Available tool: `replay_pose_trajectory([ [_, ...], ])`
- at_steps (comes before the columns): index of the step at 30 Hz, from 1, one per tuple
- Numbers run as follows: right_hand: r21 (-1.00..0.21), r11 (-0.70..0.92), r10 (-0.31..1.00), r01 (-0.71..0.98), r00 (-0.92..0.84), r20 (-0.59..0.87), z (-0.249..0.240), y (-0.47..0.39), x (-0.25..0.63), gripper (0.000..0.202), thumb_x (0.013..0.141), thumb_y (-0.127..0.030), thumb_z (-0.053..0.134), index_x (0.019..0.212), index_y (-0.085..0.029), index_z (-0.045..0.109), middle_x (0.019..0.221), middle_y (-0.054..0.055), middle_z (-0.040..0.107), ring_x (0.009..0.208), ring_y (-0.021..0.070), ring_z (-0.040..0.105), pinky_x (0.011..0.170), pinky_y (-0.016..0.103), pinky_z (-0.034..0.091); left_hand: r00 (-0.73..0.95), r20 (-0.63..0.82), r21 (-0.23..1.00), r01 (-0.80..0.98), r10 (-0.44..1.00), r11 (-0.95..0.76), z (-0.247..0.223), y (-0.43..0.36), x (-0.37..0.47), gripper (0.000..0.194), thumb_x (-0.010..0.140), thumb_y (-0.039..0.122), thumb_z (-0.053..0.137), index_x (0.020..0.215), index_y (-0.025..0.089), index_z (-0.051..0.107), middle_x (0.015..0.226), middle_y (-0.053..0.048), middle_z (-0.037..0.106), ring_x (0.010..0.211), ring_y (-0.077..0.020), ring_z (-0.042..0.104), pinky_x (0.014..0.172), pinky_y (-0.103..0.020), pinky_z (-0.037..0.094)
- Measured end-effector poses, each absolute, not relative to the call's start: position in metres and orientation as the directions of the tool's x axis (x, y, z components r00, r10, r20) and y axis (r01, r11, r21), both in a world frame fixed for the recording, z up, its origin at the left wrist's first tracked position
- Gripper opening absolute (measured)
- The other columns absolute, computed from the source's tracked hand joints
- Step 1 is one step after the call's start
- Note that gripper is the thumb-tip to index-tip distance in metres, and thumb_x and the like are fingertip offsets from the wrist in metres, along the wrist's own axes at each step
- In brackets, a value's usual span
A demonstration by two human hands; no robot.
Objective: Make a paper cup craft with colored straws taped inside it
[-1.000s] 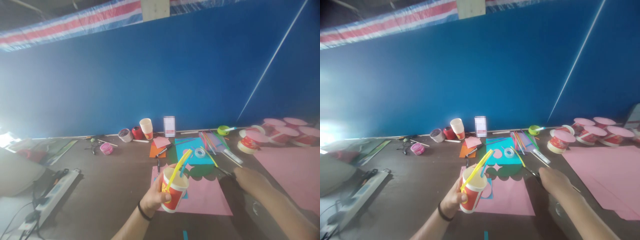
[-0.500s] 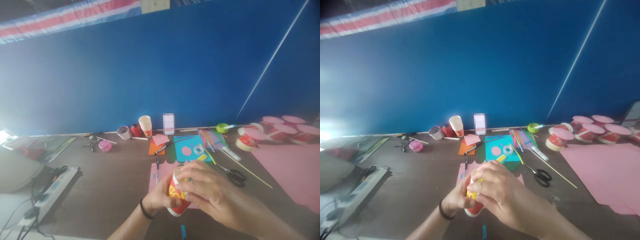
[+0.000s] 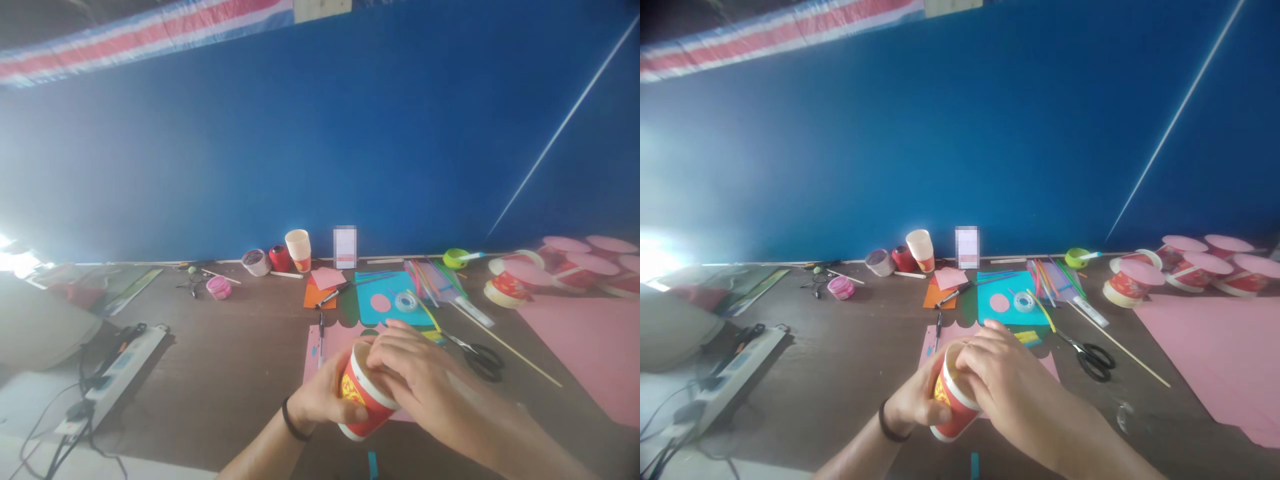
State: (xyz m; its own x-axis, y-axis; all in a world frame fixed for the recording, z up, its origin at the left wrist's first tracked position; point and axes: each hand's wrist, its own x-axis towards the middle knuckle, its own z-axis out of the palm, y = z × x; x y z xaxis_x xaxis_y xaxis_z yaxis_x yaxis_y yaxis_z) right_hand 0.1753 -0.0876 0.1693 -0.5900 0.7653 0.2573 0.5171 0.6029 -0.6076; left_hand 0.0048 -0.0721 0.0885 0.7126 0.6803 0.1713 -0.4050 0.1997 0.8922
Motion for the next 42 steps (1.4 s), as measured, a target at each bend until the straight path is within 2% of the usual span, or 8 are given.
replay_pose_trajectory([
  [7, -0.639, 0.58, 0.76, 0.505, -0.618, 0.201, 0.17, -0.087, 0.176, 0.022, 0.084, -0.005, 0.048, 0.071, -0.022, 0.051, 0.076, -0.006, 0.057, 0.074, 0.01, 0.051, 0.075, 0.027, 0.039, 0.723, 0.16, 0.924, -0.348, 0.672, 0.155, 0.089, -0.072, 0.003, 0.068, 0.059, 0.034, 0.072, 0.119, 0.015, 0.047, 0.111, -0.012, 0.053, 0.099, -0.0293, 0.053, 0.085, -0.042, 0.04],
  [12, -0.681, 0.562, 0.743, 0.469, -0.648, 0.167, 0.168, -0.087, 0.176, 0.021, 0.084, -0.007, 0.051, 0.069, -0.021, 0.052, 0.074, -0.007, 0.057, 0.074, 0.0101, 0.05, 0.072, 0.026, 0.038, 0.74, 0.169, 0.927, -0.344, 0.651, 0.151, 0.088, -0.073, 0.004, 0.072, 0.059, 0.034, 0.074, 0.122, 0.016, 0.046, 0.113, -0.011, 0.054, 0.103, -0.031, 0.052, 0.088, -0.045, 0.038],
  [16, -0.719, 0.549, 0.717, 0.427, -0.683, 0.142, 0.167, -0.087, 0.176, 0.019, 0.084, -0.008, 0.053, 0.07, -0.022, 0.054, 0.075, -0.007, 0.059, 0.075, 0.01, 0.051, 0.075, 0.027, 0.038, 0.751, 0.172, 0.909, -0.371, 0.637, 0.192, 0.083, -0.073, 0.003, 0.073, 0.058, 0.03, 0.075, 0.123, 0.017, 0.045, 0.115, -0.012, 0.054, 0.101, -0.0307, 0.055, 0.086, -0.044, 0.04],
  [22, -0.748, 0.442, 0.809, 0.495, -0.58, 0.094, 0.162, -0.087, 0.174, 0.019, 0.085, -0.01, 0.051, 0.071, -0.022, 0.054, 0.075, -0.007, 0.059, 0.076, 0.0115, 0.053, 0.077, 0.031, 0.039, 0.742, 0.189, 0.908, -0.381, 0.644, 0.172, 0.084, -0.073, 0.004, 0.072, 0.058, 0.03, 0.075, 0.123, 0.015, 0.045, 0.117, -0.013, 0.052, 0.103, -0.0309, 0.053, 0.087, -0.044, 0.039],
  [32, -0.711, 0.552, 0.736, 0.435, -0.654, 0.172, 0.16, -0.088, 0.171, 0.024, 0.082, -0.007, 0.054, 0.067, -0.023, 0.061, 0.077, -0.007, 0.066, 0.073, 0.0122, 0.057, 0.077, 0.032, 0.041, 0.752, 0.144, 0.902, -0.367, 0.643, 0.228, 0.081, -0.076, 0.002, 0.073, 0.057, 0.031, 0.077, 0.122, 0.015, 0.046, 0.12, -0.013, 0.051, 0.104, -0.0308, 0.054, 0.087, -0.043, 0.039],
  [37, -0.7, 0.549, 0.763, 0.456, -0.616, 0.197, 0.157, -0.089, 0.171, 0.025, 0.084, -0.007, 0.049, 0.072, -0.025, 0.063, 0.075, -0.006, 0.067, 0.072, 0.0133, 0.058, 0.079, 0.034, 0.042, 0.741, 0.149, 0.918, -0.349, 0.654, 0.186, 0.08, -0.075, 0.003, 0.072, 0.058, 0.031, 0.077, 0.122, 0.015, 0.046, 0.118, -0.013, 0.053, 0.105, -0.0308, 0.053, 0.089, -0.044, 0.038],
  [42, -0.681, 0.544, 0.77, 0.491, -0.614, 0.173, 0.159, -0.09, 0.171, 0.027, 0.083, -0.005, 0.048, 0.068, -0.024, 0.062, 0.07, -0.006, 0.065, 0.071, 0.0125, 0.057, 0.085, 0.035, 0.04, 0.749, 0.154, 0.911, -0.361, 0.645, 0.201, 0.077, -0.076, 0.004, 0.074, 0.059, 0.028, 0.077, 0.124, 0.017, 0.045, 0.119, -0.012, 0.053, 0.108, -0.0303, 0.051, 0.092, -0.045, 0.036],
])
